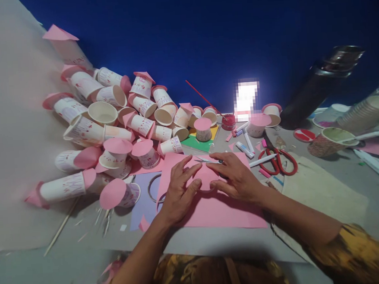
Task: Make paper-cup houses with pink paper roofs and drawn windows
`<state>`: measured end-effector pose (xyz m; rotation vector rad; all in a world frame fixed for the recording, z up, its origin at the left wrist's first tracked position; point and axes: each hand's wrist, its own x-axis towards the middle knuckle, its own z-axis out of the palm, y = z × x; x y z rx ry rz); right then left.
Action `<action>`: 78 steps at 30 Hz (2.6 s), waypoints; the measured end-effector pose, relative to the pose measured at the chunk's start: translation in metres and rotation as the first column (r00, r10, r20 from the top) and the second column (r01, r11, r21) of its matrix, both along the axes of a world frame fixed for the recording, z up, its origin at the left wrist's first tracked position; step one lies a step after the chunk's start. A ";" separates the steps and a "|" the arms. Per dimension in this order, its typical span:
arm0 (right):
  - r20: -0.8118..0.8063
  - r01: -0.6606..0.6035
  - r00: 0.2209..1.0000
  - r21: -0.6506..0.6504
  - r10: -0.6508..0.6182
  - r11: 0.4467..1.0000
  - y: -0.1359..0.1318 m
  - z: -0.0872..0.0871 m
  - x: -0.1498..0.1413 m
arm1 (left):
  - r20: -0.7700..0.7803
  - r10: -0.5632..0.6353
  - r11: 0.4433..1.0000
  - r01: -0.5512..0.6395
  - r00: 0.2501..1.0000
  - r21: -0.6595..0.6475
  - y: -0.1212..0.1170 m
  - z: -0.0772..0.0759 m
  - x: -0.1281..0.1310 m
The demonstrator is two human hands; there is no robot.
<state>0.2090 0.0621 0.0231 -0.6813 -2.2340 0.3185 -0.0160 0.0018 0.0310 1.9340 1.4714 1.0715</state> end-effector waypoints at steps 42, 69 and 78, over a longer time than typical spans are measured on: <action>-0.165 0.145 0.970 -0.202 -0.179 0.969 0.008 0.008 0.015 | 0.160 -0.023 0.959 0.067 0.987 -0.274 -0.004 0.004 -0.003; -0.088 0.009 0.996 0.055 -0.004 0.998 0.000 -0.003 0.003 | 0.148 0.239 0.962 -0.213 0.960 -0.171 0.001 -0.017 0.032; -0.075 0.041 0.996 0.017 -0.040 0.999 0.007 0.001 0.012 | 0.447 0.100 0.958 0.036 0.889 -0.286 0.000 -0.006 0.026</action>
